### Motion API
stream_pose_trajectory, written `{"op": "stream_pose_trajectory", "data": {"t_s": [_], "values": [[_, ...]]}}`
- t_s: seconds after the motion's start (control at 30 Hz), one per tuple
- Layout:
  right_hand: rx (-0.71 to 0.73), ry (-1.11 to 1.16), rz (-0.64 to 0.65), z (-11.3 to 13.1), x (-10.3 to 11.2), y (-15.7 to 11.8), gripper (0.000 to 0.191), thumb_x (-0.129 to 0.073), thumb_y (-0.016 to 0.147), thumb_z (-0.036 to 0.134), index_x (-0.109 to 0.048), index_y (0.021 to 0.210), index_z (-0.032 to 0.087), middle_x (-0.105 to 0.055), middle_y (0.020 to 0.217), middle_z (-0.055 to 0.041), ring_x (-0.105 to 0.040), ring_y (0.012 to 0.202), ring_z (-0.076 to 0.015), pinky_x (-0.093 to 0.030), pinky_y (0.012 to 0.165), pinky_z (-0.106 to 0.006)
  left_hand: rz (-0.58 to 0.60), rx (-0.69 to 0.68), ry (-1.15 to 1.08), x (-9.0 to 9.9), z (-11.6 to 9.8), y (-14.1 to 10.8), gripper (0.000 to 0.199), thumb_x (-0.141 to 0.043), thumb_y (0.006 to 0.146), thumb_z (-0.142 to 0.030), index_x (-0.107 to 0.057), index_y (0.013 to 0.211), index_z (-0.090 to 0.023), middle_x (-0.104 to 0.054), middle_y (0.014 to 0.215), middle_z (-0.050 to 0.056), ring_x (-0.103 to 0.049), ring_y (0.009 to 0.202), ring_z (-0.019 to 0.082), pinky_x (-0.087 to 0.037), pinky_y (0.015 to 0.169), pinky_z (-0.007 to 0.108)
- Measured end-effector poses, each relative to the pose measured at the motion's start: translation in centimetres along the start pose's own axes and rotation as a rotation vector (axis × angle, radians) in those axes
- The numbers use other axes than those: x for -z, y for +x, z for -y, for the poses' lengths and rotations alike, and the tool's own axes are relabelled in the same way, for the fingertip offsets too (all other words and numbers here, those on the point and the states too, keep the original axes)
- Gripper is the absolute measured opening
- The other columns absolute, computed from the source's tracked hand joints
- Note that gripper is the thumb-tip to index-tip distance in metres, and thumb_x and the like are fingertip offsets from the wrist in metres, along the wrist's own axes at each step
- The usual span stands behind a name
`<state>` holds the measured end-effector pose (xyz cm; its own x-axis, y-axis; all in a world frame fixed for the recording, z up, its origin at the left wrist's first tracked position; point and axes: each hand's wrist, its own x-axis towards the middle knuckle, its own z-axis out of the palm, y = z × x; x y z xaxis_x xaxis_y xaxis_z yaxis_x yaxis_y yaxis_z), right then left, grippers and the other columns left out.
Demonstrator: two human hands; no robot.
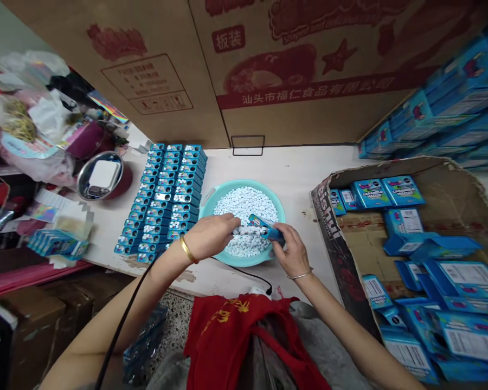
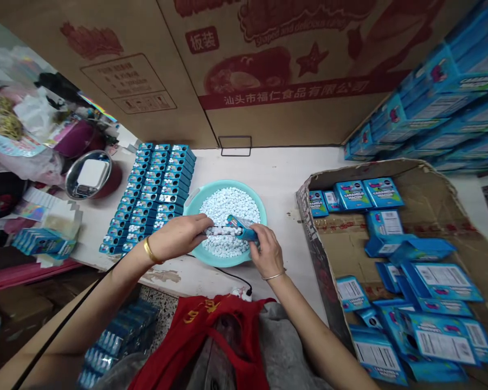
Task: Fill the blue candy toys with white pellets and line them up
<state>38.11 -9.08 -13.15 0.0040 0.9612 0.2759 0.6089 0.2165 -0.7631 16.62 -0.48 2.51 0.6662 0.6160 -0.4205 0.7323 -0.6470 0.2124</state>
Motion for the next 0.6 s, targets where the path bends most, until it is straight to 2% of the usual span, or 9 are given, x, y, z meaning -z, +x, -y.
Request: {"op": "stream_pose_trajectory", "data": {"t_s": [0.1, 0.2, 0.27, 0.33, 0.43, 0.53, 0.6], "values": [[0.014, 0.003, 0.0, 0.1, -0.4, -0.2, 0.036, -0.047, 0.086, 0.02, -0.052, 0.122, 0.021, -0.06, 0.116, -0.0116, -0.055, 0.111, -0.0266, -0.048, 0.096, -0.048, 0.062, 0.044, 0.158, 1.9, -2.3, 0.1, 0.02, -0.043, 0.088, -0.009, -0.057, 0.102, -0.013, -0.062, 0.095, 0.01, -0.063, 0.079, 0.019, -0.048, 0.064, 0.028], [0.012, 0.013, -0.004, -0.1, -0.6, -0.3, 0.036, -0.047, 0.085, 0.019, -0.052, 0.121, 0.021, -0.06, 0.116, -0.0118, -0.055, 0.111, -0.0261, -0.048, 0.095, -0.047, 0.088, 0.079, 0.204, 3.1, -4.3, 0.0, 0.021, -0.038, 0.091, -0.009, -0.057, 0.101, -0.013, -0.061, 0.092, 0.011, -0.063, 0.079, 0.02, -0.048, 0.062, 0.028], [0.004, 0.019, -0.004, -0.3, -0.7, -0.4, 0.037, -0.047, 0.085, 0.018, -0.051, 0.122, 0.021, -0.06, 0.117, -0.0118, -0.055, 0.111, -0.0256, -0.048, 0.096, -0.047, 0.069, 0.083, 0.204, 3.2, -4.6, -0.2, 0.022, -0.037, 0.093, -0.011, -0.057, 0.101, -0.013, -0.061, 0.093, 0.011, -0.063, 0.081, 0.02, -0.048, 0.062, 0.028], [-0.006, 0.022, -0.007, -0.5, -0.6, -0.4, 0.038, -0.047, 0.085, 0.018, -0.051, 0.122, 0.021, -0.059, 0.118, -0.0119, -0.055, 0.112, -0.0253, -0.047, 0.097, -0.047, 0.01, 0.096, 0.193, 2.5, -3.6, -0.4, 0.021, -0.038, 0.093, -0.012, -0.057, 0.102, -0.015, -0.06, 0.092, 0.009, -0.062, 0.083, 0.02, -0.048, 0.063, 0.028], [-0.031, 0.02, -0.027, -0.9, 0.0, -0.3, 0.038, -0.047, 0.084, 0.017, -0.052, 0.121, 0.021, -0.06, 0.117, -0.0114, -0.055, 0.112, -0.0251, -0.047, 0.097, -0.047, -0.066, 0.205, 0.139, -0.8, 0.4, -0.3, 0.02, -0.041, 0.091, -0.013, -0.055, 0.104, -0.017, -0.06, 0.096, 0.007, -0.061, 0.086, 0.019, -0.047, 0.066, 0.027], [-0.072, 0.024, -0.056, -1.2, 1.2, -0.2, 0.036, -0.049, 0.084, 0.019, -0.053, 0.119, 0.021, -0.061, 0.115, -0.011, -0.056, 0.11, -0.025, -0.047, 0.096, -0.047, -0.026, 0.342, 0.071, -6.5, 4.8, 0.9, 0.022, -0.04, 0.09, -0.012, -0.055, 0.105, -0.017, -0.06, 0.1, 0.008, -0.061, 0.088, 0.02, -0.047, 0.069, 0.029], [-0.096, 0.025, -0.076, -1.4, 2.0, -0.1, 0.034, -0.051, 0.084, 0.021, -0.054, 0.118, 0.021, -0.061, 0.114, -0.0109, -0.057, 0.108, -0.0246, -0.047, 0.096, -0.046, 0.029, 0.356, -0.02, -10.7, 6.3, 2.5, 0.025, -0.038, 0.089, -0.01, -0.056, 0.105, -0.017, -0.06, 0.102, 0.009, -0.061, 0.092, 0.022, -0.047, 0.075, 0.032]]}}
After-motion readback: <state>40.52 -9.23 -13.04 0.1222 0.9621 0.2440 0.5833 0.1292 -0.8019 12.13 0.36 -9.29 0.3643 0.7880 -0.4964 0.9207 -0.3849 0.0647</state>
